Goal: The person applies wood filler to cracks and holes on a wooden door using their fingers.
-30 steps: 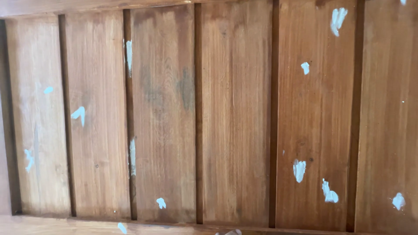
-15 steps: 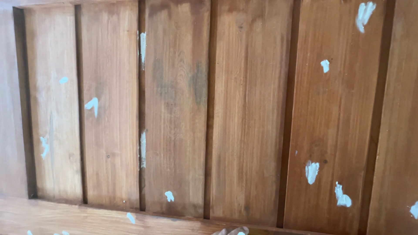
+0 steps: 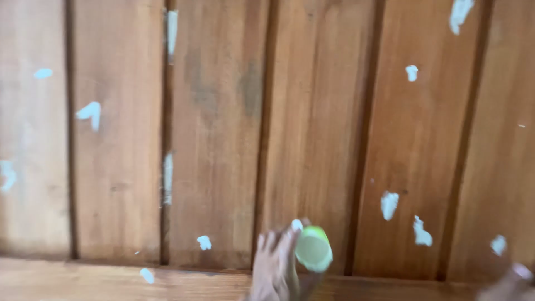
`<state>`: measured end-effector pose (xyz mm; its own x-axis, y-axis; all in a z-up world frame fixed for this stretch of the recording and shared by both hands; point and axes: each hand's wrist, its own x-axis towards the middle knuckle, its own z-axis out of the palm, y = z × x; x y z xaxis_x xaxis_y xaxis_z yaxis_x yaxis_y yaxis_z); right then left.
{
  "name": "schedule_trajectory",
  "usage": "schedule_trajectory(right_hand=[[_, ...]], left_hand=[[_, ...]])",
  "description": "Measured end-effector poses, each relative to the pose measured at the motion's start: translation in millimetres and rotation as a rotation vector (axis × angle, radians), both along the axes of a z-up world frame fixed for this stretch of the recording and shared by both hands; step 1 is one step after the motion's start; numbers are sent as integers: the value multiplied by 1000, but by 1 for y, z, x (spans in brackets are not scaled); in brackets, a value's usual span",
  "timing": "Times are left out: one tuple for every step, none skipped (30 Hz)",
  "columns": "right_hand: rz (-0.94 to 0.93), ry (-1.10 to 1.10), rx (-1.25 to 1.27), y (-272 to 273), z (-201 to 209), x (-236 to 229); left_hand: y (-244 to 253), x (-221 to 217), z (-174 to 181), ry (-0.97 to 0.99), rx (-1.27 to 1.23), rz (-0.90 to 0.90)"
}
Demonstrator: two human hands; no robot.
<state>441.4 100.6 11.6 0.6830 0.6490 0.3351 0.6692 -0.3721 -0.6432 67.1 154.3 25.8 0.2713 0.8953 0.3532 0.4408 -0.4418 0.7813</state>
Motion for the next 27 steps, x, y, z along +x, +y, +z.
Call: schedule_trajectory(right_hand=[[-4, -29, 5, 17, 12, -8], [-17, -55, 4, 33, 26, -26], [-41, -79, -3, 56, 35, -32], [172, -252, 37, 83, 40, -40], [389, -418, 66, 111, 45, -48], [393, -422, 65, 135, 41, -50], [433, -445, 68, 159, 36, -54], [485, -455, 65, 182, 28, -61], [498, -445, 58, 193, 15, -55], [441, -470, 4, 209, 0, -50], [384, -496, -50, 227, -15, -45], [385, -496, -41, 232, -21, -45], [327, -511, -86, 239, -28, -44], [278, -519, -145, 241, -37, -45], [286, -514, -151, 241, -40, -36], [275, -582, -153, 244, -44, -33], [265, -651, -153, 247, -49, -29], [282, -637, -157, 246, -46, -37], [302, -555, -191, 245, -43, -42], [297, -488, -217, 246, -34, -42], [288, -490, -211, 247, -30, -44], [302, -458, -202, 247, -26, -49], [316, -425, -193, 247, -21, -53], [324, -416, -196, 244, -33, -44], [319, -497, -223, 242, -44, -35], [304, -580, -247, 240, -53, -24], [302, -576, -248, 238, -54, -23]], left_hand=[[12, 0, -1, 12, -24, 3], [25, 1, -2, 26, -54, -5], [33, 6, -6, 3, -60, -29], [41, 8, -9, 59, -27, 27], [49, 9, -12, 116, 5, 83], [53, 11, -14, 112, 3, 86], [58, 11, -16, 137, -12, 93], [57, 8, -17, 174, -38, 108], [52, 7, -16, 181, -50, 118], [53, 5, -17, 184, -6, 97], [55, 4, -18, 186, 37, 76], [57, 6, -15, 188, 45, 80], [60, 8, -12, 239, 66, 91], [57, 9, -9, 294, 69, 103], [60, 9, -7, 300, 61, 107], [61, 6, -3, 322, 74, 115], [63, 3, 0, 344, 87, 123], [61, 1, -1, 359, 75, 134], [60, 1, -1, 364, 44, 111], [66, 4, -3, 352, 34, 73], [68, 5, -2, 350, 42, 67], [68, 5, 2, 373, -11, 61], [68, 5, 6, 395, -65, 55], [66, 4, 9, 404, -72, 60], [65, 3, 13, 389, -48, 49], [67, 2, 16, 369, -17, 30], [67, 2, 18, 372, -17, 27]])
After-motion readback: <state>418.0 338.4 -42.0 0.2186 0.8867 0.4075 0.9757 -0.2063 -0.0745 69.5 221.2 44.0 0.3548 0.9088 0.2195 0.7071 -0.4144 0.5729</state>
